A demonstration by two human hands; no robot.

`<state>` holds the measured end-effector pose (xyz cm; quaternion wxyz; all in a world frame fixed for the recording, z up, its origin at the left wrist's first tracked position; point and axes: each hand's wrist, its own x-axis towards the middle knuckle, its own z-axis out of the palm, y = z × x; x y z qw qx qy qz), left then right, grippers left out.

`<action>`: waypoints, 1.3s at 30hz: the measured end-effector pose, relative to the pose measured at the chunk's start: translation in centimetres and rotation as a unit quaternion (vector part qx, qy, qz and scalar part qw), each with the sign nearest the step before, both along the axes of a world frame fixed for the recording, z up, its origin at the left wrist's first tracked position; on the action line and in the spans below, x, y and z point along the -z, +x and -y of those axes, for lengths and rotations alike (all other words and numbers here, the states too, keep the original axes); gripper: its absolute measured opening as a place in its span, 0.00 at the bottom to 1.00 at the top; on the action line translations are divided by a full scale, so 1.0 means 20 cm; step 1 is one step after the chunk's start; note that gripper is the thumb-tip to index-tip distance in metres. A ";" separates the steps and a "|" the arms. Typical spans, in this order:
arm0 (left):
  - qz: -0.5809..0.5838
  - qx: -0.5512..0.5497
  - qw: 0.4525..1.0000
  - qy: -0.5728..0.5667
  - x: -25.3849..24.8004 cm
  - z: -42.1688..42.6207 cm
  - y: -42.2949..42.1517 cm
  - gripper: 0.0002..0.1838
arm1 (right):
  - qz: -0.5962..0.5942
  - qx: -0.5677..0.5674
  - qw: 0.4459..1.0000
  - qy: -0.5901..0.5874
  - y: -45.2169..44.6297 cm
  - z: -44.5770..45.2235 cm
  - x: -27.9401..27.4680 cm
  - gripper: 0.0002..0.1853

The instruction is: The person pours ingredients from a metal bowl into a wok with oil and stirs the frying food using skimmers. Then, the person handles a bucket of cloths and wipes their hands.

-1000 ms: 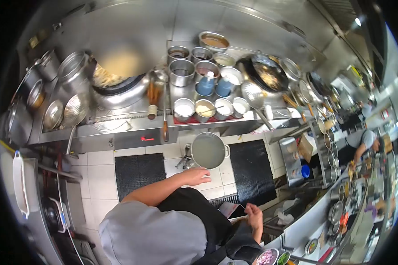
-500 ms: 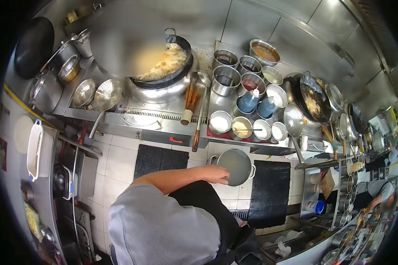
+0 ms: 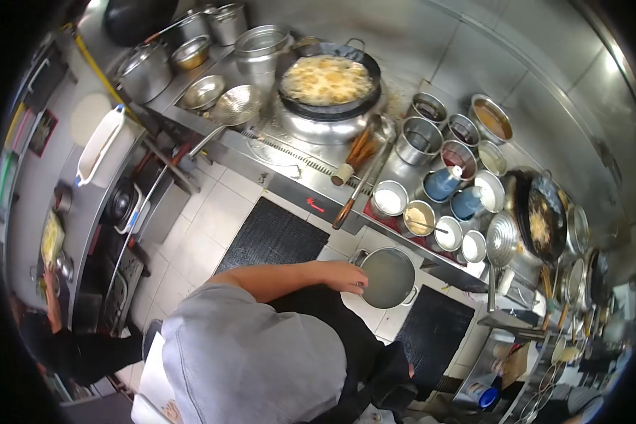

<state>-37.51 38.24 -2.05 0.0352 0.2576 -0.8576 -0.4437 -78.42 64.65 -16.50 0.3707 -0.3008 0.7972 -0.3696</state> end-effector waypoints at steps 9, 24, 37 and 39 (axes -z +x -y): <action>0.035 -0.286 0.954 -0.082 0.00 0.03 0.86 0.19 | -0.087 -0.287 0.954 -0.006 0.53 0.67 -0.30 0.16; -0.211 -0.086 0.956 -0.183 -0.98 0.61 1.45 0.20 | -0.134 -0.359 0.923 0.044 1.82 1.11 -0.59 0.17; -0.046 -0.008 0.992 -0.121 -1.74 0.39 1.03 0.18 | -0.078 -0.134 0.974 0.165 2.09 0.49 -0.60 0.16; -0.038 -0.008 0.993 -0.107 -1.75 0.32 0.93 0.18 | -0.056 -0.119 0.976 0.173 2.07 0.42 -0.64 0.16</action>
